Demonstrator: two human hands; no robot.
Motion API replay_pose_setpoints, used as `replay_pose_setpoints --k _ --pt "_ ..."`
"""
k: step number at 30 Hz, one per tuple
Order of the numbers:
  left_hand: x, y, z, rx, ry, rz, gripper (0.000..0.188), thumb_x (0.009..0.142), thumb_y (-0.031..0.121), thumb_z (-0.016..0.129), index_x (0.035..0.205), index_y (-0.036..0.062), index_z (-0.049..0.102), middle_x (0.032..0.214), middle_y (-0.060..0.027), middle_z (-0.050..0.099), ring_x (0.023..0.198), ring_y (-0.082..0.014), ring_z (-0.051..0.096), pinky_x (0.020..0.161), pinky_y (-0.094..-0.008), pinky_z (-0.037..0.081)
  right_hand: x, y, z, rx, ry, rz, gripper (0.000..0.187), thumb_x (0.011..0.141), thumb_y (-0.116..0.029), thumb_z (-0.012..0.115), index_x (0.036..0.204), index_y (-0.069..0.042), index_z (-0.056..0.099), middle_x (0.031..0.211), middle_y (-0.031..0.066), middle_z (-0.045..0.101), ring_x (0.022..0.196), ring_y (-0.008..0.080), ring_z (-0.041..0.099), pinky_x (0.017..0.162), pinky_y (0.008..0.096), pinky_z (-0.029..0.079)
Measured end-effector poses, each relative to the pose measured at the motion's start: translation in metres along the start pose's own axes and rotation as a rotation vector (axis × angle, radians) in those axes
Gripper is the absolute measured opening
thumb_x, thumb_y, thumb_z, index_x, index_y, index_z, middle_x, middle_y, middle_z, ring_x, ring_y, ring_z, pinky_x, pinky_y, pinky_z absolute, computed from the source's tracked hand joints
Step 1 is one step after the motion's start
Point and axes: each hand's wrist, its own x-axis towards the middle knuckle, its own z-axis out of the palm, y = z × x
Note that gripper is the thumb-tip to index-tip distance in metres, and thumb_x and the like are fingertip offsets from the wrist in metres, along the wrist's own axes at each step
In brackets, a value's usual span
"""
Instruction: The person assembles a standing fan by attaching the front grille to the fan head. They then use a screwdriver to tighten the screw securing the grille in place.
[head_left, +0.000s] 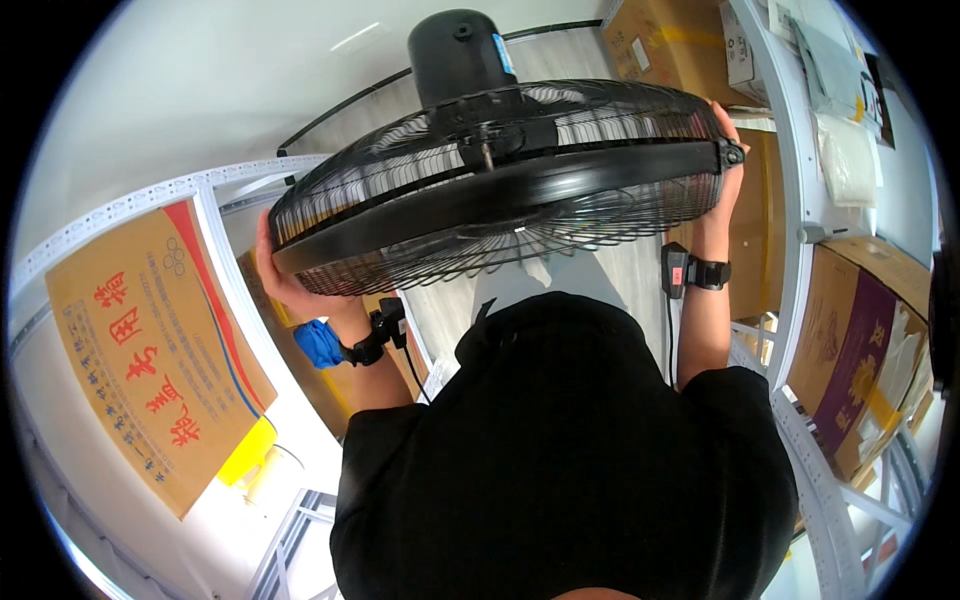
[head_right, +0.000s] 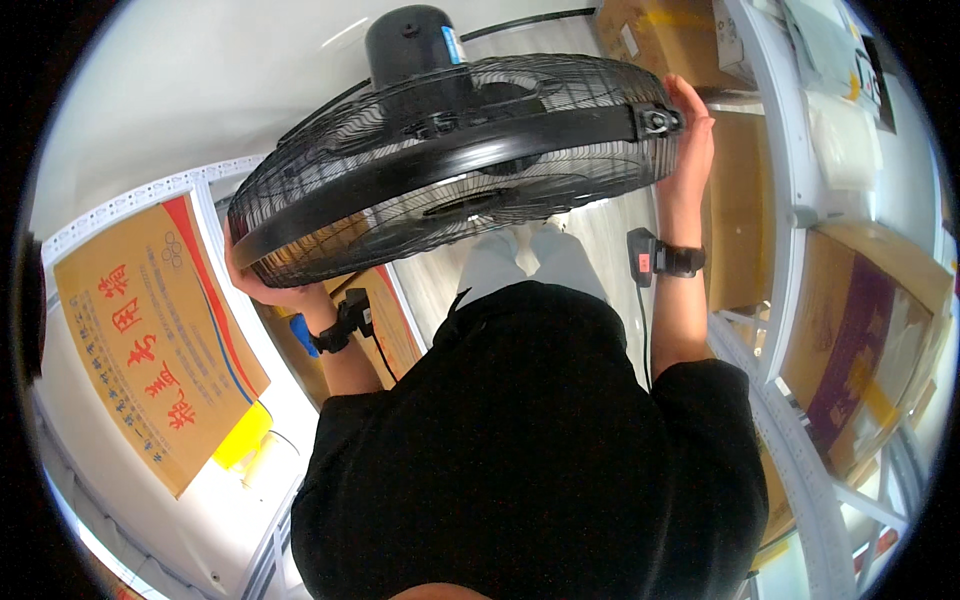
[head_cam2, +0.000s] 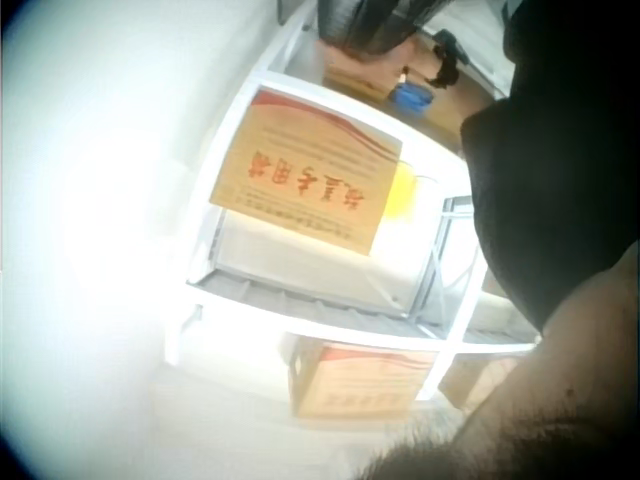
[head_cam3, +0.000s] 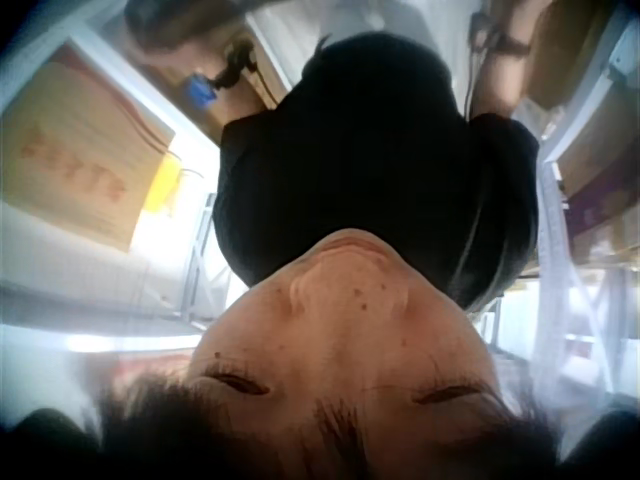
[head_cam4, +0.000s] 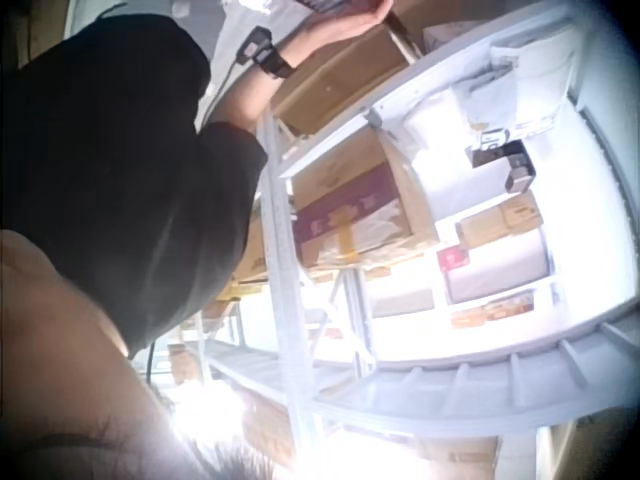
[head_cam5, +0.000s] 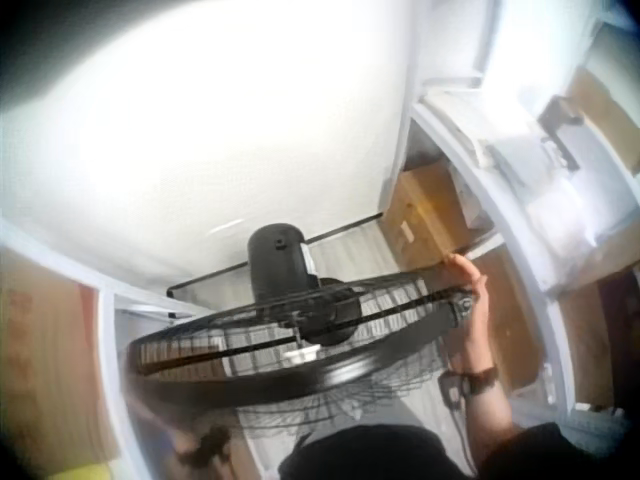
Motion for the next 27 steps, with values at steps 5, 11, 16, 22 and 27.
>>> replay_pose_setpoints --k 5,11,16,22,27 --pt "-0.004 -0.005 0.0 -0.126 0.024 -0.07 0.08 0.074 0.038 0.077 0.133 0.0021 0.037 0.135 -0.0267 0.043 0.123 -0.0355 0.047 0.103 -0.0442 0.039 -0.011 0.086 -0.04 0.272 0.099 0.427 0.051 0.099 -0.045 0.038 0.136 -0.012 0.044 0.138 0.0075 0.046 0.123 0.0255 0.046 0.104 0.0448 0.038" --pt "-0.009 -0.017 -0.005 -0.227 0.016 -0.053 0.108 0.06 0.067 0.076 0.134 0.0011 0.034 0.136 -0.0268 0.042 0.124 -0.036 0.046 0.106 -0.0463 0.037 -0.041 0.098 -0.023 0.635 -0.028 0.674 0.054 0.097 -0.045 0.041 0.138 -0.01 0.043 0.128 0.0104 0.054 0.114 0.0282 0.052 0.101 0.0463 0.041" --pt "-0.006 -0.02 -0.01 -0.185 -0.036 0.011 0.108 0.06 0.066 0.077 0.135 0.0002 0.034 0.136 -0.0272 0.042 0.125 -0.0365 0.045 0.106 -0.0465 0.036 -0.049 0.117 -0.02 0.819 -0.1 0.719 0.053 0.096 -0.048 0.041 0.132 -0.01 0.047 0.127 0.0123 0.055 0.115 0.0302 0.052 0.101 0.0489 0.041" --pt "-0.007 -0.021 -0.012 -0.195 -0.034 -0.002 0.114 0.059 0.067 0.077 0.136 -0.0044 0.034 0.137 -0.0253 0.042 0.125 -0.0339 0.046 0.104 -0.0418 0.038 -0.053 0.132 -0.017 0.957 -0.155 0.753 0.053 0.095 -0.051 0.041 0.125 -0.01 0.053 0.125 0.0147 0.057 0.116 0.0326 0.052 0.1 0.0519 0.041" --pt "-0.006 -0.012 -0.016 -0.198 -0.038 -0.11 0.112 0.06 0.072 0.071 0.136 -0.0015 0.035 0.137 -0.0249 0.043 0.125 -0.0361 0.045 0.105 -0.0449 0.037 -0.055 0.139 -0.016 1.037 -0.185 0.774 0.054 0.094 -0.054 0.041 0.12 -0.01 0.057 0.123 0.0166 0.057 0.116 0.0346 0.052 0.099 0.0545 0.041"
